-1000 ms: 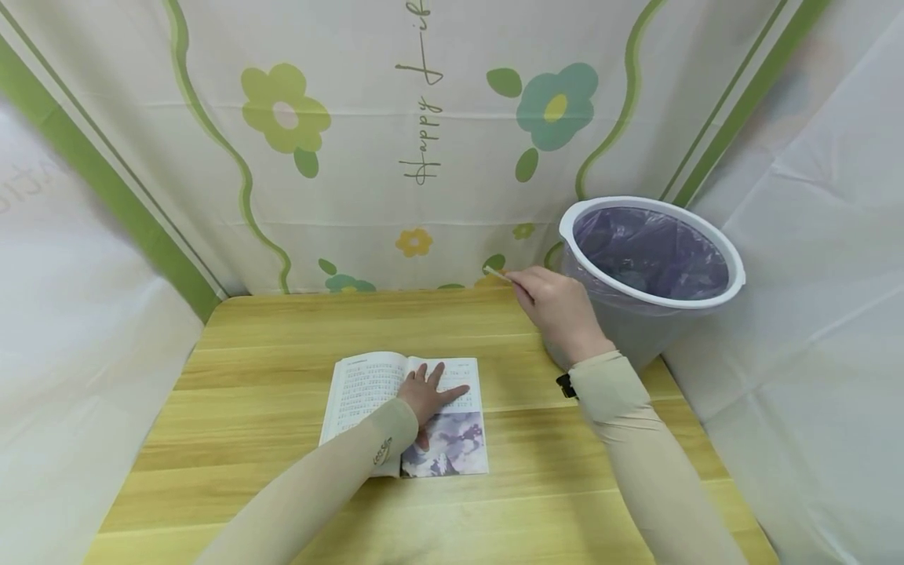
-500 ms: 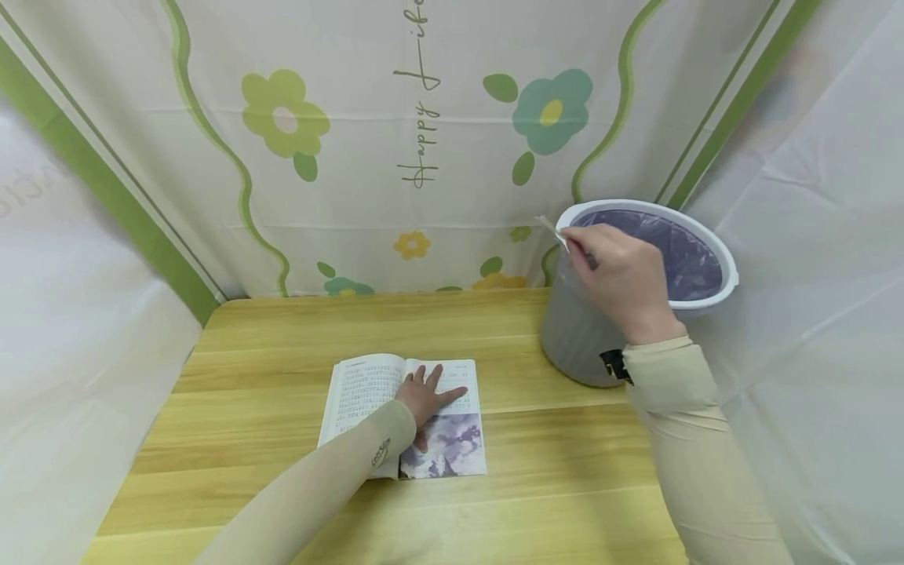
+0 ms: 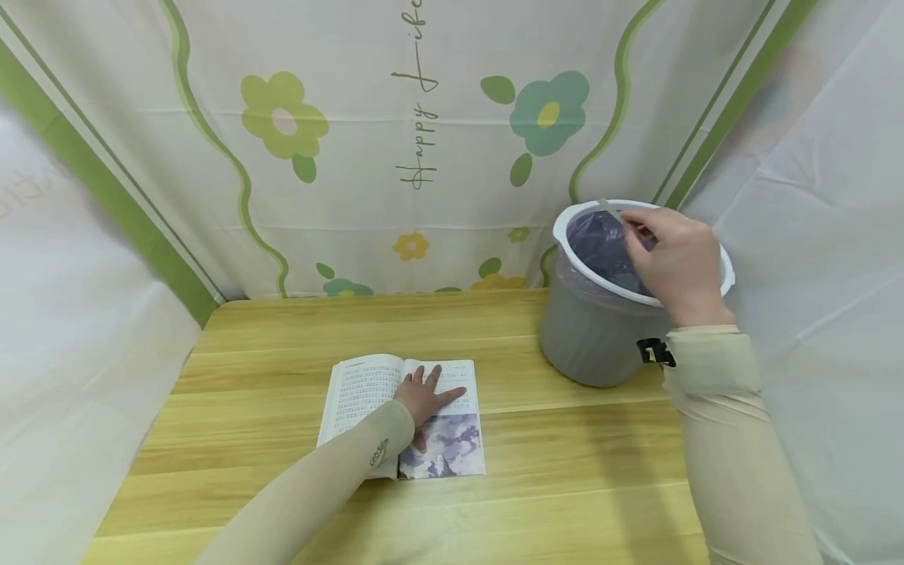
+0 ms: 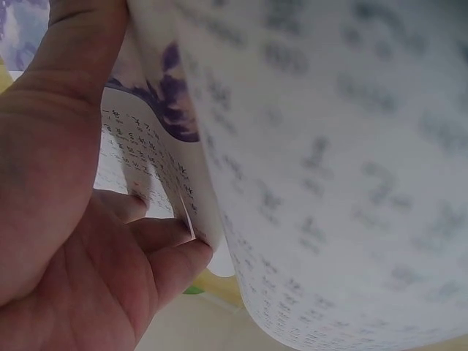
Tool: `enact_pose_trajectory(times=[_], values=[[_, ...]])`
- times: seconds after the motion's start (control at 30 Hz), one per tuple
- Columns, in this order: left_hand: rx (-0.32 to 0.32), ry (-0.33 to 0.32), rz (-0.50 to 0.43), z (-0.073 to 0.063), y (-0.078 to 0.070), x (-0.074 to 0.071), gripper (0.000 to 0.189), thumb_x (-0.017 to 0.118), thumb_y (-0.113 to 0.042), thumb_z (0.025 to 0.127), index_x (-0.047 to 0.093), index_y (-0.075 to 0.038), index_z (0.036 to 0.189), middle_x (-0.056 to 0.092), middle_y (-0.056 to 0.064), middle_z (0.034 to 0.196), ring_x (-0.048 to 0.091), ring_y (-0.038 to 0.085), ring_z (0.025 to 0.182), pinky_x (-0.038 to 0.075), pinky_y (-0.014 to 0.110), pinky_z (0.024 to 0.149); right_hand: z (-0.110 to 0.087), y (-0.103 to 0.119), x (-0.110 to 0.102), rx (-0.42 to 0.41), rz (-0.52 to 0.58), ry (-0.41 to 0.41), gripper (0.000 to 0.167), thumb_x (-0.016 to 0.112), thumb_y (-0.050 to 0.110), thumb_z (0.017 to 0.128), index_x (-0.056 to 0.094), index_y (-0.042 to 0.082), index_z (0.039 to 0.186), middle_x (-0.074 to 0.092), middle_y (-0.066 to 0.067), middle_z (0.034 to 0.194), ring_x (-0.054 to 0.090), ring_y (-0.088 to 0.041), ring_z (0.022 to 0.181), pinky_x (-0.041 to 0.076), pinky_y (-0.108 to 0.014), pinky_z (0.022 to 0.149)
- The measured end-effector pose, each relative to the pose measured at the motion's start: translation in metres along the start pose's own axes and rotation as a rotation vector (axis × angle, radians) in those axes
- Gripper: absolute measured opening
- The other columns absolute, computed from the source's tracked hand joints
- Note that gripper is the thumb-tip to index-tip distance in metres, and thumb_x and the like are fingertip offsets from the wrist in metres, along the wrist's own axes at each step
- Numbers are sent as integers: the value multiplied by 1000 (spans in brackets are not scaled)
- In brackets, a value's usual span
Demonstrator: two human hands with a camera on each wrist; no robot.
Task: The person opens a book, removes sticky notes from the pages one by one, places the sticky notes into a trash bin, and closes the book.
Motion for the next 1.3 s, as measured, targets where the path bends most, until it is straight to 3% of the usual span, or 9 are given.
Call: enact_pose_trajectory(times=[0.23,0.3,0.37,0.47,0.57,0.67,1.0,1.13,1.3], values=[[-1,0,-8,2,0,2,148,91,-56,35,6,-52,155,13,11,165,22,40,146,27,45,116,-11,-26,6,131,-18,89,18,66,7,90,77,0,101,73,-20,83,48,21,69,29,-6,65],[1,2,-14,3,0,2,148,92,-55,35,5,-52,155,12,11,165,21,40,146,27,45,116,-16,-33,9,177,-12,114,18,66,8,90,77,0,101,73,-20,83,31,33,70,29,-6,63],[2,2,-14,3,0,3,149,92,-55,34,5,-52,155,12,11,165,21,40,146,27,45,116,-20,-40,12,214,-17,145,19,65,9,90,77,-1,102,73,-21,83,31,32,66,30,-10,60],[4,-1,-5,4,-1,3,149,91,-56,34,4,-52,155,12,11,165,22,40,146,28,45,116,-25,-50,16,259,-35,188,21,63,11,91,76,-1,102,73,-21,84,42,20,64,34,-18,59],[3,-9,5,5,0,4,150,91,-58,33,4,-53,155,13,11,164,23,40,146,29,45,116,-30,-57,20,293,-60,231,22,61,12,92,76,-1,103,72,-22,87,60,-10,65,39,-30,62],[2,-10,5,6,0,5,150,90,-59,32,3,-53,155,12,12,165,22,40,146,28,45,116,-33,-61,22,313,-72,265,23,59,12,92,75,-2,102,72,-23,89,63,-39,72,41,-43,64],[-6,3,9,12,0,9,150,89,-60,33,1,-53,155,9,12,165,21,41,146,27,47,116,-33,-62,25,300,-74,313,26,56,12,93,75,-4,100,71,-27,91,63,-43,71,40,-46,60],[-1,7,0,13,0,10,151,90,-59,32,1,-52,155,9,13,165,20,41,146,27,47,116,-33,-60,24,287,-59,273,25,57,12,93,74,-5,101,70,-28,94,64,-45,75,42,-52,66],[4,4,-3,15,1,12,153,90,-60,31,1,-52,155,9,13,165,21,42,146,26,47,116,-28,-46,18,279,-45,153,25,58,13,93,75,-3,103,71,-26,96,65,-47,85,44,-54,75]])
Point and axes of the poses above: each hand's wrist, its own z-axis towards the middle knuckle, its own x-axis out of the palm, y = z × x, the point moved 1 cm from there along z, towards the middle knuckle
